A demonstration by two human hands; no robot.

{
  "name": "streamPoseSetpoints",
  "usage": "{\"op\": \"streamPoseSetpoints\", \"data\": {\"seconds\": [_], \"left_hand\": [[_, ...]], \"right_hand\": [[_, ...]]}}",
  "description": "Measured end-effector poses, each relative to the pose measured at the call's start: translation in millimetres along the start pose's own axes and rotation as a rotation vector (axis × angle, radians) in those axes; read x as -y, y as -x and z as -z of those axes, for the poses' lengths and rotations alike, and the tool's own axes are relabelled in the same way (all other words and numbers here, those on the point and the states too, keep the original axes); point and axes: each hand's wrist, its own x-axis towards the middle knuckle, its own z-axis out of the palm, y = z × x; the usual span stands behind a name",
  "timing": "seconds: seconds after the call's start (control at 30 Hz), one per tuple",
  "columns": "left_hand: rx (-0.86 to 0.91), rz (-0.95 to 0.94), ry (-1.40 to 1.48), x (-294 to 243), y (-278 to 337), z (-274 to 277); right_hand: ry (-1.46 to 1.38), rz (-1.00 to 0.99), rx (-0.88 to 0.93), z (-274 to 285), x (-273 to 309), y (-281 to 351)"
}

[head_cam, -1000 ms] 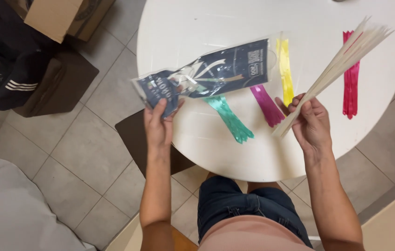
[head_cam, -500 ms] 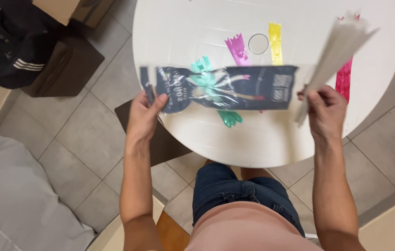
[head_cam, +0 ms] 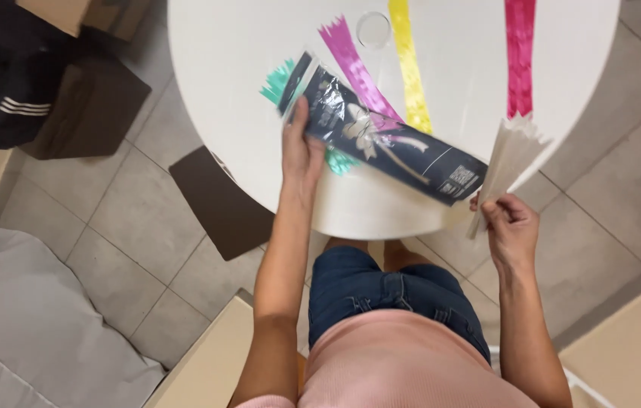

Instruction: Sorting colorful ribbons by color and placing them into clear plastic sleeves for retail packaging.

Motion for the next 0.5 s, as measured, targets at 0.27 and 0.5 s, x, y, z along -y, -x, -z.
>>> {"op": "streamPoseSetpoints", "data": {"seconds": [0.27,0.5], "left_hand": [[0.255,0.014,-1.034,-46.0,39.4,-41.8],[-0.177,-0.464,-1.002,-68.5,63.7,33.9]], "right_hand": [[0.165,0.078,-0.046,64.1,22.7,7.2],[0.150,0.001,0.151,37.6,-46.8,-26.2]]}}
